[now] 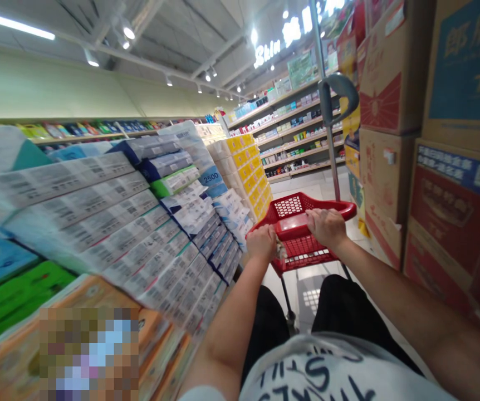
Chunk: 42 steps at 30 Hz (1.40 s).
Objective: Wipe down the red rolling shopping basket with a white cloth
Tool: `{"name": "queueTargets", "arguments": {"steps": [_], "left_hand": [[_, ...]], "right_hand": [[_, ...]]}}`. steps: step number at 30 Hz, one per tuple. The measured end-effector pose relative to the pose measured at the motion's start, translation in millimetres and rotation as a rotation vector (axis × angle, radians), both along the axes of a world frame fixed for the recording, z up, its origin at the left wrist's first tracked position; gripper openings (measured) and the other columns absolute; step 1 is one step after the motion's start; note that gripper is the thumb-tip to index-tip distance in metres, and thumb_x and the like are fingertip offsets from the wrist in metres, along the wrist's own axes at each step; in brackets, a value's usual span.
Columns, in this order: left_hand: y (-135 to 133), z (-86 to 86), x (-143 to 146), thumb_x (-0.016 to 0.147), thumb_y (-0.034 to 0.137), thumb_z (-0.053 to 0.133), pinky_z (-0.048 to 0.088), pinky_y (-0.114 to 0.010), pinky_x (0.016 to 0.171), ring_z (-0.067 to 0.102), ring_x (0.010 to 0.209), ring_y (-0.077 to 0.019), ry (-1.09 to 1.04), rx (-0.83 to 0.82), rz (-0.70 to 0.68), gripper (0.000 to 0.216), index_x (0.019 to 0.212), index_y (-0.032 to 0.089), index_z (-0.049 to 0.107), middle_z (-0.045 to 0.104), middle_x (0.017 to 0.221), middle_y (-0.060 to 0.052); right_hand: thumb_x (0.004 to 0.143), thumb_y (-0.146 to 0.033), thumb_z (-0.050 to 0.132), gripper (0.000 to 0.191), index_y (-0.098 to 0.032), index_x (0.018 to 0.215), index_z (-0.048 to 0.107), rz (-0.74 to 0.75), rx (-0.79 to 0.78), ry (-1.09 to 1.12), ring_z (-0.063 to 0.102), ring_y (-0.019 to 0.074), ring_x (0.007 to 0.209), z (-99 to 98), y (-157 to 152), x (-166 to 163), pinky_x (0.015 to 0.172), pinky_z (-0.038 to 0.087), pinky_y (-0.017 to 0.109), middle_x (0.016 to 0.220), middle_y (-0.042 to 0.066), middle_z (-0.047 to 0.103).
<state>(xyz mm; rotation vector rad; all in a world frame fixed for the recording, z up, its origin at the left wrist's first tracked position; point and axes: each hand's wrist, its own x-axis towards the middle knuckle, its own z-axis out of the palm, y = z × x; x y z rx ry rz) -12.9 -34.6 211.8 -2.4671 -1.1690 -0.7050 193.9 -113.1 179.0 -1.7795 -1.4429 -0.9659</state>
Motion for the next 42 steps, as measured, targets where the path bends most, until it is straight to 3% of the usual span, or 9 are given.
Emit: {"name": "queueTargets", "arguments": {"steps": [3,8,14,21,27,34,39,42], "left_hand": [[-1.5,2.7,1.2,0.1,0.037,0.022,0.037,-0.033,0.078,0.06,0.081,-0.02,0.009,-0.005,0.008,0.043,0.091,0.021,0.061,0.067,0.087,-0.005],[-10.7,-6.7,-7.9,0.097,0.041,0.035,0.034,-0.037,0.093,0.054,0.104,-0.0235,0.003,0.108,-0.08,0.034,0.118,0.023,0.055,0.063,0.111,-0.008],[-1.4,8.6,4.3,0.101,0.041,0.019,0.038,-0.033,0.076,0.06,0.08,-0.0201,0.049,-0.021,0.049,0.048,0.089,0.02,0.061,0.066,0.089,-0.007],[-8.4,-7.0,-5.5,0.098,0.041,0.032,0.036,-0.036,0.087,0.056,0.099,-0.0234,0.029,0.121,-0.099,0.034,0.111,0.02,0.056,0.063,0.103,-0.008],[-3.7,8.7,7.8,0.1,0.039,0.02,0.036,-0.035,0.079,0.061,0.078,-0.0205,0.052,-0.013,0.046,0.046,0.087,0.02,0.059,0.066,0.083,-0.006],[-10.1,-2.0,-0.1,0.099,0.039,0.029,0.034,-0.036,0.086,0.057,0.096,-0.0227,0.05,0.09,-0.043,0.034,0.106,0.021,0.057,0.064,0.1,-0.008],[-6.1,6.6,6.1,0.101,0.038,0.02,0.035,-0.035,0.081,0.061,0.079,-0.0201,0.061,-0.009,0.031,0.044,0.091,0.019,0.058,0.066,0.084,-0.007],[-7.6,1.7,2.8,0.1,0.037,0.023,0.035,-0.036,0.084,0.06,0.087,-0.0211,0.058,0.048,-0.027,0.039,0.096,0.02,0.057,0.066,0.09,-0.007]], "right_hand": [[0.095,-0.027,0.036,0.034,-0.013,0.106,0.066,-0.01,-0.007,-0.003,0.057,0.0216,0.078,-0.1,0.2,0.2,0.077,0.03,0.036,0.09,0.01,0.069],[0.094,-0.026,0.039,0.033,-0.013,0.106,0.067,0.002,-0.005,0.005,0.058,0.0216,0.079,-0.5,0.8,0.2,0.077,0.031,0.036,0.091,0.01,0.07],[0.095,-0.027,0.037,0.035,-0.013,0.105,0.068,-0.008,0.022,-0.016,0.059,0.0209,0.077,-0.7,-0.8,-1.6,0.077,0.03,0.035,0.091,0.009,0.071],[0.095,-0.027,0.04,0.033,-0.013,0.105,0.068,0.004,0.027,-0.015,0.059,0.0208,0.079,0.5,-0.2,-0.9,0.078,0.03,0.035,0.093,0.009,0.071],[0.094,-0.027,0.039,0.034,-0.013,0.106,0.067,-0.004,0.019,-0.012,0.059,0.0207,0.079,0.8,-1.5,-2.6,0.077,0.03,0.035,0.093,0.009,0.071],[0.094,-0.027,0.038,0.034,-0.013,0.107,0.067,0.001,-0.004,-0.005,0.058,0.0215,0.079,-0.1,-2.0,-1.2,0.077,0.03,0.036,0.091,0.01,0.07],[0.095,-0.027,0.037,0.035,-0.013,0.109,0.066,-0.002,0.012,-0.013,0.058,0.0213,0.08,-2.6,-1.2,-1.4,0.078,0.029,0.036,0.095,0.01,0.07],[0.095,-0.027,0.036,0.035,-0.013,0.108,0.066,-0.002,-0.003,-0.018,0.058,0.0212,0.079,-3.0,-0.9,-0.2,0.077,0.029,0.036,0.094,0.009,0.07]]}}
